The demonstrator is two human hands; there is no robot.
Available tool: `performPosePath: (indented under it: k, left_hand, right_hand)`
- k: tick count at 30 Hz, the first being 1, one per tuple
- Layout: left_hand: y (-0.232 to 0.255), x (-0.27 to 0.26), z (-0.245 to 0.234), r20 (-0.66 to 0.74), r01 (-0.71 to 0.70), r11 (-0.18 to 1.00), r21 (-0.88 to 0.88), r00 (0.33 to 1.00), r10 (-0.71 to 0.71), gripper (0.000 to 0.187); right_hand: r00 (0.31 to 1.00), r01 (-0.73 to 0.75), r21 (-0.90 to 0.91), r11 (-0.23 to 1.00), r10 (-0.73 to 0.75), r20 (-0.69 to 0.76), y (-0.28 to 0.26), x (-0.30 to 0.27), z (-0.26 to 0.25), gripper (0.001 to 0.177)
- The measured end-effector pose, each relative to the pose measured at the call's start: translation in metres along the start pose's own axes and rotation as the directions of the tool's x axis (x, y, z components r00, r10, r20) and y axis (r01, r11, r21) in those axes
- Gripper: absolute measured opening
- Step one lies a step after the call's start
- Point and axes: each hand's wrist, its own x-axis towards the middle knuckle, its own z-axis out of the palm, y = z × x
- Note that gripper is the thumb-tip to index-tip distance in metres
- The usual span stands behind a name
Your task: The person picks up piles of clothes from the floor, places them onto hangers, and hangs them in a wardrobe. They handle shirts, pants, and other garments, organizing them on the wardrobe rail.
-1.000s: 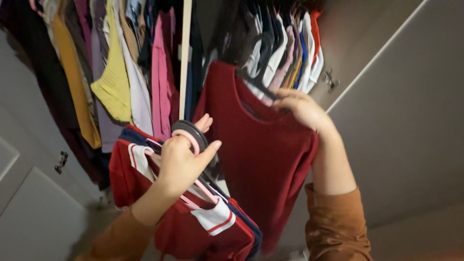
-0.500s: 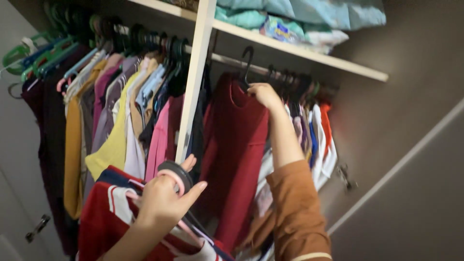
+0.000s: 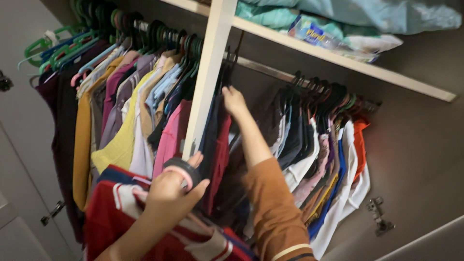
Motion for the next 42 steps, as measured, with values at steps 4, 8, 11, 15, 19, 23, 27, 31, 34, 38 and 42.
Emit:
performPosePath:
  k: [4, 8, 11, 15, 19, 23, 27, 31, 34, 38, 42]
  left_hand:
    - [-0.004, -0.008, -0.003, -0.113, -0.195, 0.975, 0.110, 0.972, 0.208, 0.033]
    - [-0.003, -0.034, -0.018, -0.028, -0.139, 0.989, -0.047, 0.990, 0.138, 0.027]
    - [0.003, -0.061, -0.038, 0.081, -0.049, 0.992, -0.120, 0.995, 0.059, 0.045]
    - [0.010, -0.097, -0.067, 0.190, 0.020, 0.962, -0.273, 0.981, 0.034, 0.054]
    - [0.005, -0.134, -0.088, 0.329, 0.136, 0.949, -0.286, 0.944, -0.036, 0.051]
    - [-0.002, -0.169, -0.103, 0.384, 0.162, 0.928, -0.334, 0.923, -0.023, 0.023]
    - [-0.010, -0.194, -0.130, 0.457, 0.234, 0.949, -0.211, 0.882, -0.117, 0.027]
    - [-0.021, -0.207, -0.156, 0.521, 0.392, 0.912, -0.123, 0.807, -0.276, 0.054]
    - [-0.025, -0.212, -0.165, 0.547, 0.480, 0.754, -0.448, 0.815, -0.194, 0.062]
    - [-0.019, -0.214, -0.170, 0.592, 0.656, 0.589, -0.472, 0.731, -0.341, 0.070]
    - [-0.009, -0.210, -0.174, 0.620, 0.665, 0.567, -0.486, 0.720, -0.312, 0.070]
  right_hand:
    - [0.890, 0.316, -0.301, 0.899, -0.391, -0.234, -0.064, -0.132, -0.081, 0.055]
    - [0.945, 0.187, 0.326, 0.927, -0.260, 0.197, -0.118, -0.283, -0.143, 0.025]
    - [0.706, -0.071, 0.245, 0.967, -0.125, 0.697, -0.146, -0.370, -0.142, 0.033]
    - [0.676, -0.054, 0.303, 0.951, -0.189, 0.713, -0.156, -0.457, -0.097, 0.035]
    - [0.741, -0.368, 0.413, 0.833, -0.006, 0.672, -0.135, -0.524, -0.057, 0.035]
    - [0.816, -0.461, 0.407, 0.789, 0.196, 0.543, -0.098, -0.569, -0.044, 0.022]
    - [0.848, -0.459, 0.414, 0.786, 0.250, 0.467, -0.073, -0.594, -0.060, 0.015]
    - [0.864, -0.466, 0.419, 0.779, 0.299, 0.405, -0.068, -0.608, -0.094, 0.014]
    - [0.880, -0.453, 0.417, 0.788, 0.320, 0.352, -0.074, -0.619, -0.118, 0.017]
    - [0.880, -0.467, 0.395, 0.792, 0.371, 0.297, -0.084, -0.625, -0.130, 0.016]
    - [0.886, -0.461, 0.385, 0.800, 0.392, 0.246, -0.107, -0.619, -0.135, 0.015]
